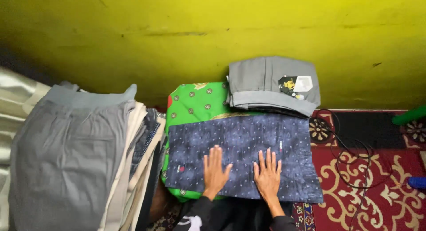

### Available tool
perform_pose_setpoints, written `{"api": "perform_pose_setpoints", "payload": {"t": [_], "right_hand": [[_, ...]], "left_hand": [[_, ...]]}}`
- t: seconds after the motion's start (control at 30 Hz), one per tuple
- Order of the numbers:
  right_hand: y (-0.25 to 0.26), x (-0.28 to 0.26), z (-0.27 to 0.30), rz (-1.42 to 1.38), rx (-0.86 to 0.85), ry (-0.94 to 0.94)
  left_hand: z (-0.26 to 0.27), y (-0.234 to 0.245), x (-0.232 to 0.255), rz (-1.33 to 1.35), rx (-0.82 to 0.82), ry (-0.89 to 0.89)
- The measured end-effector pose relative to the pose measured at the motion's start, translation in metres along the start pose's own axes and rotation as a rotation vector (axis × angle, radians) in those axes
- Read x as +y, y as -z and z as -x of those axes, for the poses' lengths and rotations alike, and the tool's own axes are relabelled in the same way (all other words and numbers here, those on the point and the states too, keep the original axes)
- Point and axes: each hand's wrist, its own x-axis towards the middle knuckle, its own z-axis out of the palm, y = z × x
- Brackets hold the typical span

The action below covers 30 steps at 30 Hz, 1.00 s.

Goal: Folding various pairs of trousers and stacking them on a rug.

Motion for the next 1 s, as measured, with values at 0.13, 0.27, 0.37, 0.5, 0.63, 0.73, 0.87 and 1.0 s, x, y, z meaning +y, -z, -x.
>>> {"api": "perform_pose_setpoints", "payload": {"t": [0.13,0.27,0.37,0.5,0.63,0.73,0.87,1.0], "right_hand": [[-0.002,-0.001,0.007,0.038,-0.001,0.019],[-0.002,-0.002,0.005,0.038,-0.014,0.007],[-0.002,-0.001,0.006,0.029,-0.011,0.002],[-0.004,0.000,0.006,0.028,-0.023,-0.002],[-0.007,0.002,0.005,0.034,-0.035,0.006],[-0.005,-0.001,0.005,0.069,-0.014,0.004],[-0.003,-0.002,0.006,0.061,-0.012,0.007],[-0.004,-0.003,0.008,0.068,0.015,0.021]], "left_hand": [[0.029,0.007,-0.038,-0.032,0.054,0.097],[0.031,0.001,-0.015,-0.003,-0.034,0.068],[-0.001,-0.006,0.007,0.252,-0.068,-0.079],[-0.082,-0.037,-0.019,0.149,-0.032,-0.084],[-0.101,-0.062,-0.053,0.045,0.100,0.051],[-0.072,-0.044,-0.036,-0.060,0.129,0.110],[0.002,-0.006,-0.027,-0.075,0.007,0.042],[0.039,0.010,-0.073,-0.075,-0.019,0.169]]}}
